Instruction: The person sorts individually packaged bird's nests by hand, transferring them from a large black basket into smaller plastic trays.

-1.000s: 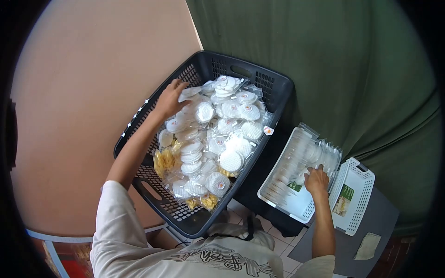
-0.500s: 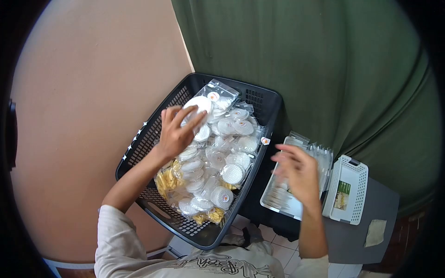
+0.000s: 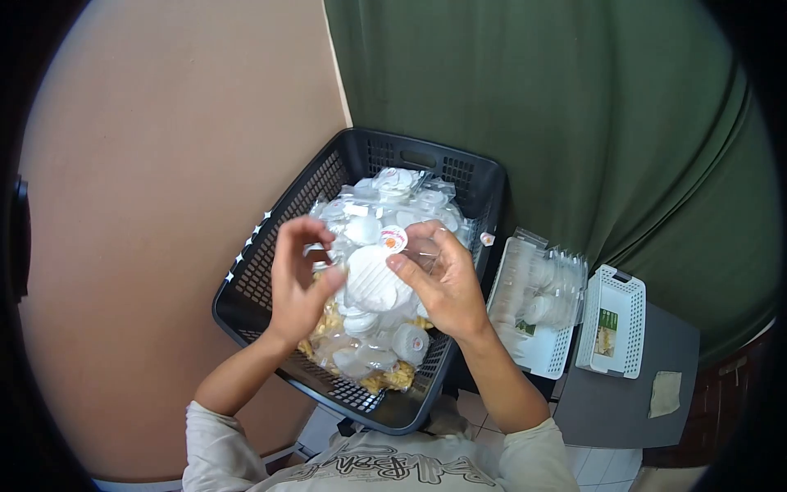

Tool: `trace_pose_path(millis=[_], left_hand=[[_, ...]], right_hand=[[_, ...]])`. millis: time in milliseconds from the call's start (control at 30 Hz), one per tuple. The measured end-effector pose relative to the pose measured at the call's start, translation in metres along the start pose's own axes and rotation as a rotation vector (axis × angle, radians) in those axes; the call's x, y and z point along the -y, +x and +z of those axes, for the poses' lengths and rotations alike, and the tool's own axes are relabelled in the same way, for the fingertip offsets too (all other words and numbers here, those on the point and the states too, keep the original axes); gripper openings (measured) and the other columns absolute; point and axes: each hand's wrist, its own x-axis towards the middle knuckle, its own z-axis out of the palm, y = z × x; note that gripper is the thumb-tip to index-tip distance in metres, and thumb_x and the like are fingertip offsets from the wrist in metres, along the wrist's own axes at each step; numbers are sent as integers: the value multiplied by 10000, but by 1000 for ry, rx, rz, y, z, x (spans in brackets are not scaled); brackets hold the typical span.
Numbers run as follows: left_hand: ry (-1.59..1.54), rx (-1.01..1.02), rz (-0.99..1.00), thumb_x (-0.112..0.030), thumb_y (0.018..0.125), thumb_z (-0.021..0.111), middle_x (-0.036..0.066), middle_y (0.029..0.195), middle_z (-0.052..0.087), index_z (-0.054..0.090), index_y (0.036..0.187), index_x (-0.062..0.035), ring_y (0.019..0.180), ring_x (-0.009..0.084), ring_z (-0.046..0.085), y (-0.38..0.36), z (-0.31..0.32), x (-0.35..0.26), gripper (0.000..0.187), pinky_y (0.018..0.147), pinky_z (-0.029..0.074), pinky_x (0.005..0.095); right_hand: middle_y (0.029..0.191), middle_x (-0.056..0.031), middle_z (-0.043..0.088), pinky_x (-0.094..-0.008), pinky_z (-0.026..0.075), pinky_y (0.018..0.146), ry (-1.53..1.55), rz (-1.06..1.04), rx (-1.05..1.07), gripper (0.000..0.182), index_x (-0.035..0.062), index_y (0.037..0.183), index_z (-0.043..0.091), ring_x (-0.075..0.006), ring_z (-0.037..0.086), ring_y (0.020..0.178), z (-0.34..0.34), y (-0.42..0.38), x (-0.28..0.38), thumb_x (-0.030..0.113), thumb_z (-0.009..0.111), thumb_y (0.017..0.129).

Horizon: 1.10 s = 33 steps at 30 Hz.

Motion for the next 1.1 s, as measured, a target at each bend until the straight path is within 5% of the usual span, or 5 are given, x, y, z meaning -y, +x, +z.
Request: trace_pose_path(millis=[133,467,833,967,1100], left_hand=[[-150,32,-203,-93,964,709,20,951,683,658,1008,8,870,60,606,-2,5,-6,121,779,489,228],[-143,-155,-67,-84,976,694,43,900,719,713,1017,46,822,67,614,-14,1,-7,138,728,499,242],[-429,126,-337,-159,1023,628,68,995,706,675,1127,53,885,86,645,-15,-44,18,241,825,533,264],[-492,74,-277,-161,1029,616,74,981,697,660,1084,51,892,106,655,-13,-47,3,224,862,547,286],[-200,-17,-88,-106,1037,599,30,812,638,621,941,20,747,82,584,-12,-48,1,160,691,472,242]], right_hand=[[1057,-71,670,-297,513,915,26,7,88,215,2,1134,602,-133,629,1028,30,-8,-9,29,699,943],[886,-43,722,-248,517,787,-74,-142,-85,123,-36,949,724,-74,626,818,68,-8,-14,86,733,948],[1005,-82,723,-246,526,838,176,196,64,211,-65,1118,702,-99,658,911,52,-8,-26,91,616,1006],[1025,-83,723,-250,531,841,84,174,63,219,-66,1133,695,-109,663,920,50,-12,-29,85,595,1011],[1037,-101,728,-282,546,855,-18,128,91,228,-61,1148,691,-139,681,980,58,-12,-18,86,655,977]])
